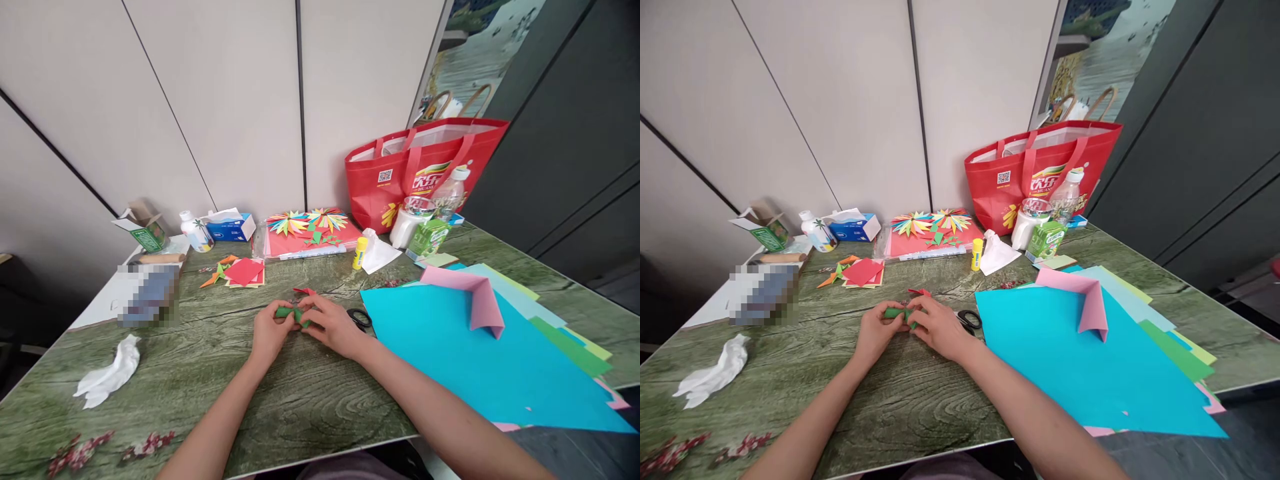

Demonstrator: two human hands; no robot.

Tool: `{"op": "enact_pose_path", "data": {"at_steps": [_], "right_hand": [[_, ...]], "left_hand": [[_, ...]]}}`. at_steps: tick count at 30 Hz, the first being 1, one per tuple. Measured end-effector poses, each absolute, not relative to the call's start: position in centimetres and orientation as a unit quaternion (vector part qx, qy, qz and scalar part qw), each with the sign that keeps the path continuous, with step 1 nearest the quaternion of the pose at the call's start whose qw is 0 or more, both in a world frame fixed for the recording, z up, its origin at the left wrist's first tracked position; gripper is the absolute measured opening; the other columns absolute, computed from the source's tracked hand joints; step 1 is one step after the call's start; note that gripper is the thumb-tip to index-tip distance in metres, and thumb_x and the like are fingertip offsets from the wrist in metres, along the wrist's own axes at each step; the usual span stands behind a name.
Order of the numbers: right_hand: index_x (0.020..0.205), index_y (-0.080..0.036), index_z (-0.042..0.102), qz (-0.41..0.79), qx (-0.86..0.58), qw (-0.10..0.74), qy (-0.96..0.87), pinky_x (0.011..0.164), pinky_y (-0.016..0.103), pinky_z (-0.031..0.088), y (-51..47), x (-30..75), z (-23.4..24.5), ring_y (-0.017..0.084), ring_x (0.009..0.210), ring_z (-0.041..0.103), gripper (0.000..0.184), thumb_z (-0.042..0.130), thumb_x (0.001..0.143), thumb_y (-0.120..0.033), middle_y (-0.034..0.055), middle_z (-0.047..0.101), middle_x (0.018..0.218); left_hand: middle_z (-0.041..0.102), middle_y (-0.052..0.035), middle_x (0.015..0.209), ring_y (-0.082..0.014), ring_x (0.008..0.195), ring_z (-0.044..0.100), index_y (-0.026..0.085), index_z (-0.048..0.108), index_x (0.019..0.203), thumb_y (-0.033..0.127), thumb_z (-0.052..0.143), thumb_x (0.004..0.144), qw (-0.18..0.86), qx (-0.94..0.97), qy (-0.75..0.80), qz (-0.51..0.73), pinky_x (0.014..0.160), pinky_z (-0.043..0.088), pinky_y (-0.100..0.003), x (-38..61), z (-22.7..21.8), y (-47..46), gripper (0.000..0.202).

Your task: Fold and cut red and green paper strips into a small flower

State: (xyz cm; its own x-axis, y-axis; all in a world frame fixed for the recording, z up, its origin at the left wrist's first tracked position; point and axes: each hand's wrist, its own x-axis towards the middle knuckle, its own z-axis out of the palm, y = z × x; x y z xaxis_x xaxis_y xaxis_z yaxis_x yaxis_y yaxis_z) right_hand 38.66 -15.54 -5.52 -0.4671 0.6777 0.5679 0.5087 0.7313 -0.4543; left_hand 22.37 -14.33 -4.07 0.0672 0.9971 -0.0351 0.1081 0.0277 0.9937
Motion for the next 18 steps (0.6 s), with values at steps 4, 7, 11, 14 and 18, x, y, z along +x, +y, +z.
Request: {"op": "enact_pose_path", "data": {"at_steps": [4, 7, 11, 14, 18], "right_hand": [[0.091, -0.020, 0.058, 0.083, -0.337, 0.389, -0.853, 0.078, 0.031, 0.046, -15.14, 38.95, -5.87, 0.017, 0.092, 0.054, 0.013, 0.052, 0.080, -0.015, 0.0069, 0.056, 0.098], [0.091, -0.021, 0.060, 0.060, -0.338, 0.372, -0.863, 0.076, 0.030, 0.045, -15.01, 39.05, -5.85, 0.017, 0.091, 0.054, 0.016, 0.051, 0.080, -0.014, 0.0068, 0.056, 0.098], [0.086, -0.020, 0.062, 0.096, -0.357, 0.380, -0.848, 0.074, 0.029, 0.045, -14.93, 38.91, -5.85, 0.017, 0.086, 0.055, 0.012, 0.051, 0.082, -0.018, 0.0069, 0.056, 0.095], [0.082, -0.018, 0.062, 0.172, -0.359, 0.417, -0.817, 0.075, 0.029, 0.046, -14.91, 38.73, -5.78, 0.015, 0.082, 0.056, 0.010, 0.051, 0.082, -0.020, 0.0064, 0.058, 0.090], [0.077, -0.018, 0.062, 0.267, -0.410, 0.452, -0.746, 0.068, 0.029, 0.047, -14.87, 38.54, -5.49, 0.016, 0.073, 0.058, 0.006, 0.058, 0.077, -0.023, 0.0039, 0.062, 0.080]], "left_hand": [[0.066, 0.0016, 0.067, -0.0181, 0.052, 0.066, 0.016, 0.056, 0.072, 0.023, 0.065, 0.058, 0.529, 0.515, 0.502, 0.450, 0.055, 0.056, -0.031, 22.50, -3.74, -14.42, 0.018], [0.066, 0.0007, 0.073, -0.0168, 0.052, 0.066, 0.016, 0.056, 0.072, 0.021, 0.067, 0.057, 0.542, 0.516, 0.491, 0.447, 0.056, 0.057, -0.031, 22.55, -3.58, -14.45, 0.019], [0.066, 0.0007, 0.070, -0.0169, 0.054, 0.066, 0.015, 0.057, 0.073, 0.019, 0.067, 0.055, 0.540, 0.532, 0.485, 0.436, 0.055, 0.057, -0.032, 22.55, -3.57, -14.50, 0.021], [0.066, 0.0011, 0.064, -0.0181, 0.055, 0.066, 0.015, 0.057, 0.072, 0.019, 0.068, 0.056, 0.537, 0.537, 0.489, 0.429, 0.054, 0.057, -0.032, 22.59, -3.53, -14.62, 0.020], [0.067, 0.0011, 0.060, -0.0196, 0.058, 0.067, 0.015, 0.055, 0.072, 0.018, 0.067, 0.056, 0.565, 0.532, 0.470, 0.420, 0.055, 0.057, -0.031, 22.76, -3.26, -14.89, 0.020]]}}
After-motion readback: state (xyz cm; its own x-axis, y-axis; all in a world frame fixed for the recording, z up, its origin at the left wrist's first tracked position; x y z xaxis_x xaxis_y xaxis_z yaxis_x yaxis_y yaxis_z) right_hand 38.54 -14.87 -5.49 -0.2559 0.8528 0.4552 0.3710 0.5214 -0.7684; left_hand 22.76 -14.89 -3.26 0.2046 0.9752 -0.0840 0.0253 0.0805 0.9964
